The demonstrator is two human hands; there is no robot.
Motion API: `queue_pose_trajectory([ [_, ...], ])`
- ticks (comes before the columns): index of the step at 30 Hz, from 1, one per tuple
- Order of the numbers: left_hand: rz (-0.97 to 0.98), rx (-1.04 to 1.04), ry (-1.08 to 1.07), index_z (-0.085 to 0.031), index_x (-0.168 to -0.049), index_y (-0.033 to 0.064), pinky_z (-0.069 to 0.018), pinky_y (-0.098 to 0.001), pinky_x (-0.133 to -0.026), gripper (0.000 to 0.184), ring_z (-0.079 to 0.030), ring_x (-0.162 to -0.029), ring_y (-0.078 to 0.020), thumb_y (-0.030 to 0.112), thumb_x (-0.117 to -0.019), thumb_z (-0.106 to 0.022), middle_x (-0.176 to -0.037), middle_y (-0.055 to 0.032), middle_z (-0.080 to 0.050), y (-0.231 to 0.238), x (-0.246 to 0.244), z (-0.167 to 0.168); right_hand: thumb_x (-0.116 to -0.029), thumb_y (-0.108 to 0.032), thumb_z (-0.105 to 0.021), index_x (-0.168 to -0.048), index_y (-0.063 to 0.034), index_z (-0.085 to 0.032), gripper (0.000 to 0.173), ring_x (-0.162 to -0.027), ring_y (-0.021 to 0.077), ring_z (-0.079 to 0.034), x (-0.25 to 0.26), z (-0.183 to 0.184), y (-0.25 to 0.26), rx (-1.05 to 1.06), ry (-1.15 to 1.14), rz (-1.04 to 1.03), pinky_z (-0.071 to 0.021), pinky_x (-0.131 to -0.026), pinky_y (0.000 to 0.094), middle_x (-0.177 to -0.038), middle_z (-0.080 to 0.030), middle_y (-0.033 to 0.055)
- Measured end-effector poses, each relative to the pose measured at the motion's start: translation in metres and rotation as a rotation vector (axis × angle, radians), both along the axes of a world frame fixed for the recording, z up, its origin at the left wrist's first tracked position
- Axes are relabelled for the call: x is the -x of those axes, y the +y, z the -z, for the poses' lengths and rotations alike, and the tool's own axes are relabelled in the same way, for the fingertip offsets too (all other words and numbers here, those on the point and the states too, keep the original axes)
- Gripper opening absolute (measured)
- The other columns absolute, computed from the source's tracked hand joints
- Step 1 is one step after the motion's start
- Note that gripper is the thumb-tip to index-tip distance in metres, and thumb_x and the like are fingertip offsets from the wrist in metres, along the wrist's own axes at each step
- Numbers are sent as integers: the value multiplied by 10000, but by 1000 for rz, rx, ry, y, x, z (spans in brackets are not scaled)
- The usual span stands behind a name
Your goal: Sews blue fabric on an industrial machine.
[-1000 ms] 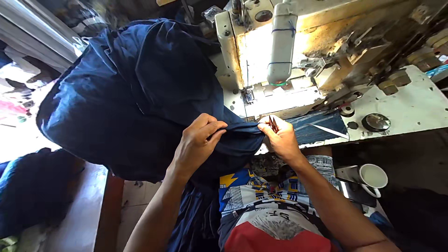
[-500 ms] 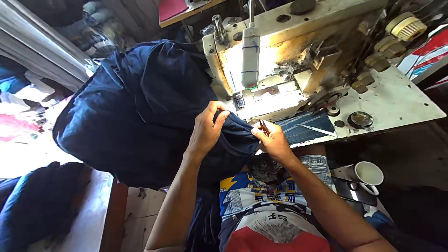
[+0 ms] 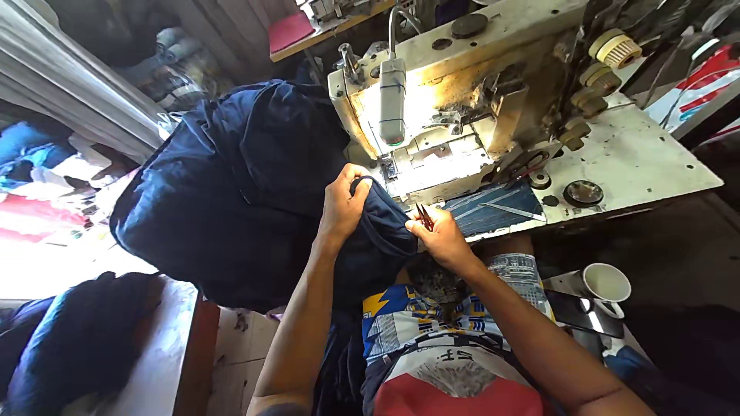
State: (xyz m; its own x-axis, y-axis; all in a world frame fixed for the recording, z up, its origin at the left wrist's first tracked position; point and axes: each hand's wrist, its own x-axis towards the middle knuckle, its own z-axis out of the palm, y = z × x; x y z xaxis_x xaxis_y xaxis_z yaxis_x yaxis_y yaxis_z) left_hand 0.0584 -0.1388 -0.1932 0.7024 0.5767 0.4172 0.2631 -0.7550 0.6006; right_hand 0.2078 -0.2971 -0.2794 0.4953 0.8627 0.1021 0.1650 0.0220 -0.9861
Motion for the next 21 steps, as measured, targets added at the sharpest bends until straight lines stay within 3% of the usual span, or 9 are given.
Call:
queue_pose_trajectory([
  [3, -21, -195, 116, -684, -1125, 100, -582, -438, -827, 152, -696, -954, -186, 156, -1024, -586, -1064, -65, -711, 13, -17, 5, -935, -199, -684, -1006, -95, -683, 126, -635, 106, -560, 3, 5, 0, 6, -7, 38, -492, -611, 306, -724, -594, 4],
  [6, -34, -277, 166, -723, -1065, 119, -579, -468, -784, 121, -690, -939, -219, 166, -988, -642, -1054, -66, -696, 25, -28, 14, -923, -168, -675, -1169, -131, -664, 250, -691, 108, -601, 5, 7, -1, -26, -4, 51, -531, -647, 308, -817, -644, 8],
  [13, -100, -94, 118, -765, -983, 169, -579, -445, -833, 106, -698, -947, -134, 234, -907, -733, -1026, 3, -735, 51, -51, 17, -931, -47, -649, -1059, -64, -755, 168, -648, 42, -592, 6, -1, 0, -163, 120, 20, -504, -588, 207, -840, -709, -1],
  [16, -114, -49, 116, -761, -1038, 101, -551, -505, -884, 214, -696, -1016, -207, 258, -895, -735, -1052, -77, -738, 59, -63, 12, -914, -13, -661, -1042, -49, -771, 173, -659, 47, -622, 5, -6, 7, -207, 146, 66, -528, -604, 211, -858, -739, 21],
  [18, -139, -11, 132, -720, -1045, 20, -526, -528, -880, 281, -685, -1001, -271, 237, -869, -746, -1015, -156, -719, 53, -69, -1, -893, -12, -683, -1020, -56, -778, 164, -623, 53, -613, 3, -10, 14, -212, 147, 133, -524, -575, 221, -793, -720, 14],
  [21, -107, 18, 153, -659, -1178, -35, -467, -548, -986, 377, -629, -1136, -349, 177, -874, -730, -1146, -235, -675, 49, -74, -13, -880, -3, -693, -1005, -65, -778, 163, -578, 70, -592, 0, -11, 26, -224, 142, 194, -504, -528, 241, -802, -730, 20],
])
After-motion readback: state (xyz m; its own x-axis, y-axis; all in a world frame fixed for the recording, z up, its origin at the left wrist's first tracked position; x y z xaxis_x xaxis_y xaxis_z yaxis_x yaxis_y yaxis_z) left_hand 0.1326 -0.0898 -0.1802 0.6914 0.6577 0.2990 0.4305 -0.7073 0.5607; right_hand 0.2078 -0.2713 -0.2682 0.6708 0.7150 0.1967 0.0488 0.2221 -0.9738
